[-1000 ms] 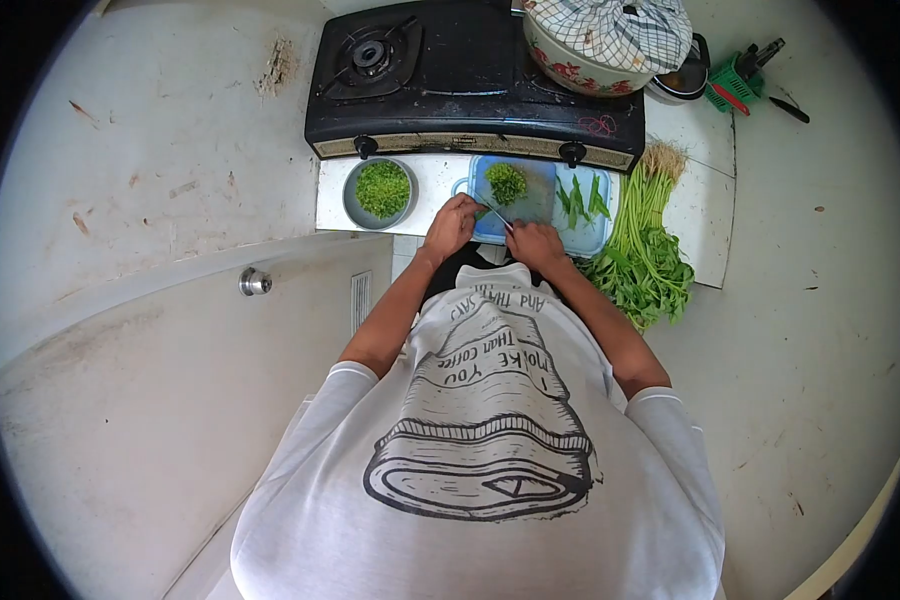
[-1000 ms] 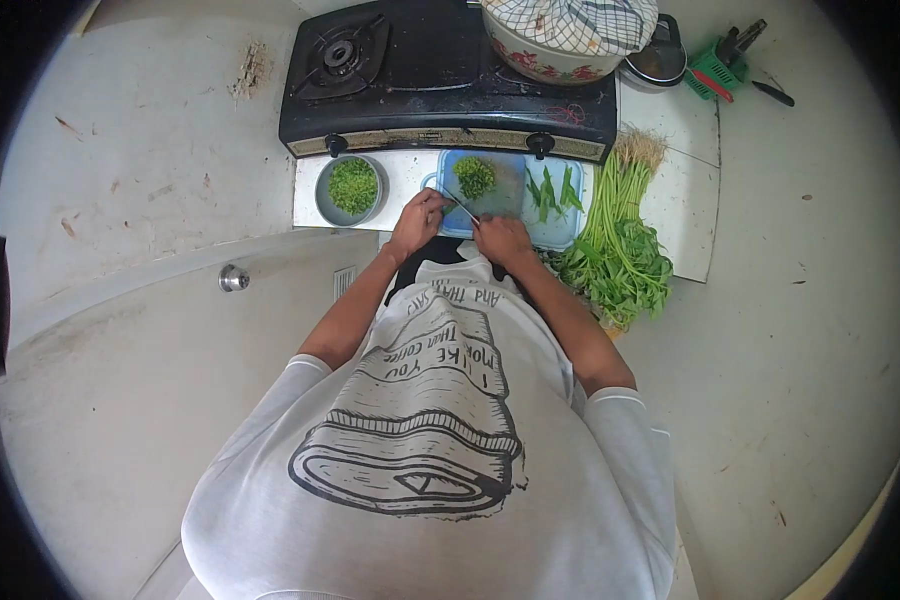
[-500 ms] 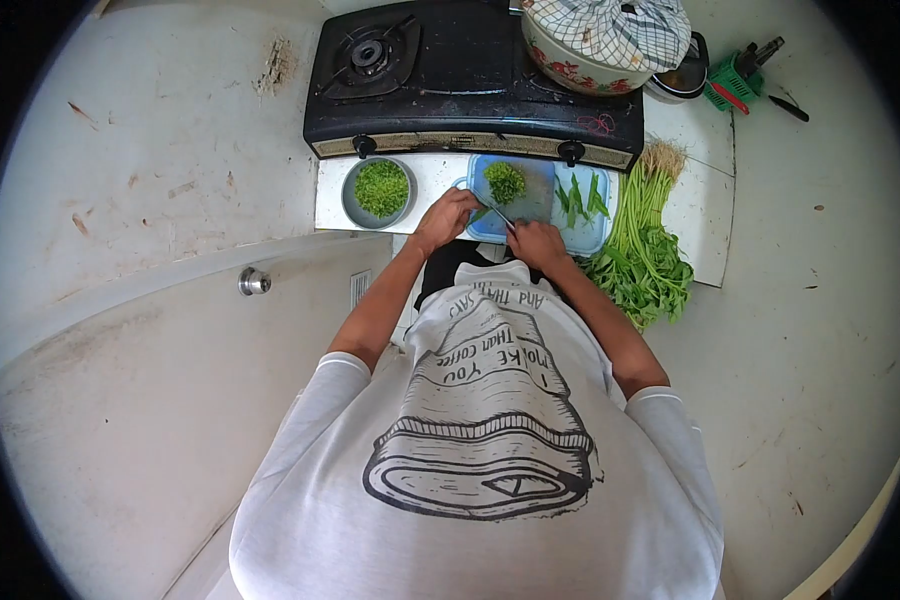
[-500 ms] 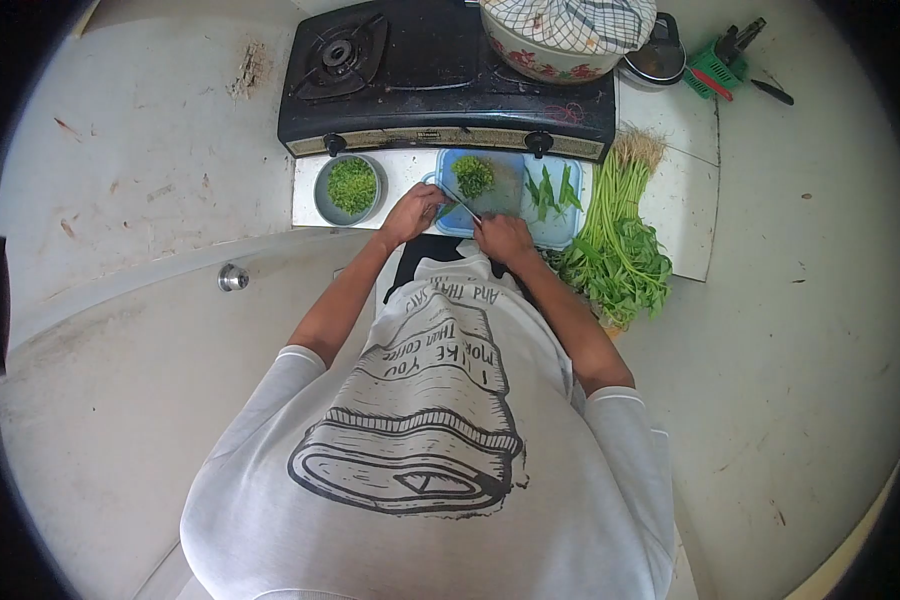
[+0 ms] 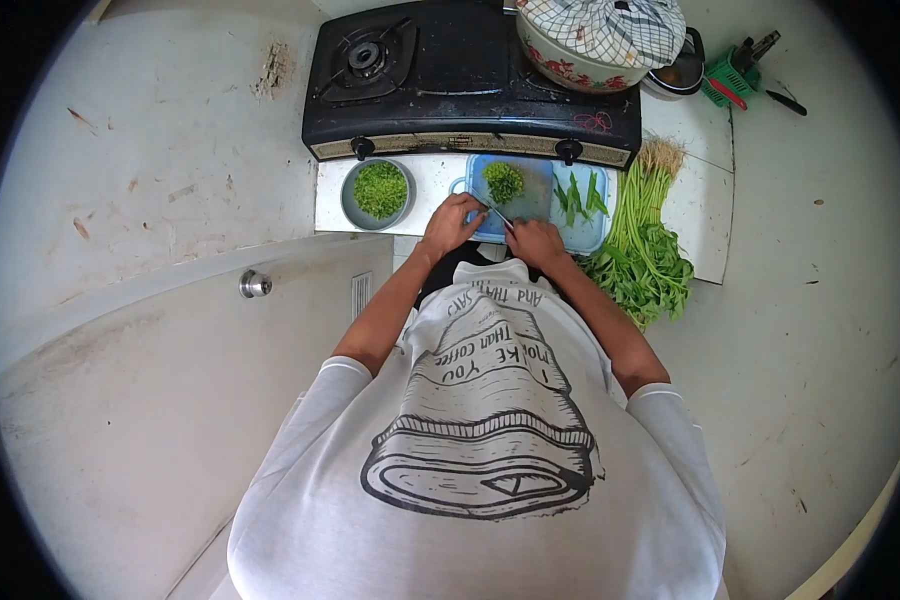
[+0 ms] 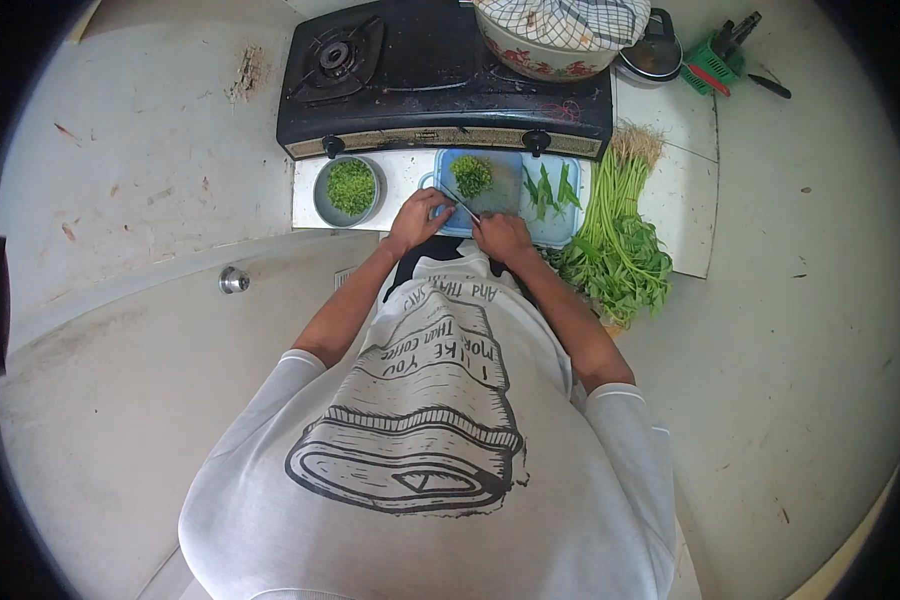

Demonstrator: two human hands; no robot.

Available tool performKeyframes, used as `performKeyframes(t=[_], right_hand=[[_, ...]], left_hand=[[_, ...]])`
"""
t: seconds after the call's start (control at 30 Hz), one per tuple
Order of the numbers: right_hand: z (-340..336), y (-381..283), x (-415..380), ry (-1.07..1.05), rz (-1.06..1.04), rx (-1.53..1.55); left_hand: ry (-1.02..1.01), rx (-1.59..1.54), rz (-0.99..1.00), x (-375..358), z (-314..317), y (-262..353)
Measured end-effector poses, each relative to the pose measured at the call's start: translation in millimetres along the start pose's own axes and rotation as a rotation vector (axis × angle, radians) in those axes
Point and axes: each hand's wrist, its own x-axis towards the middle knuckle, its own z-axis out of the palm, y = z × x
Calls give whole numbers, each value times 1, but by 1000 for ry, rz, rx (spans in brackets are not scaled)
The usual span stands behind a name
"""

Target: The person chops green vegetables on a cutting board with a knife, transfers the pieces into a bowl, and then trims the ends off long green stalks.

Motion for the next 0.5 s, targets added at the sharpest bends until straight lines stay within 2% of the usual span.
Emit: performKeyframes(t=[0.23, 0.5], right_hand=[[8, 6, -2, 85, -64, -9], [7, 2, -11, 34, -48, -9]], left_hand=[[74, 47, -38, -5, 11, 6], [130, 39, -34, -7, 14, 8]])
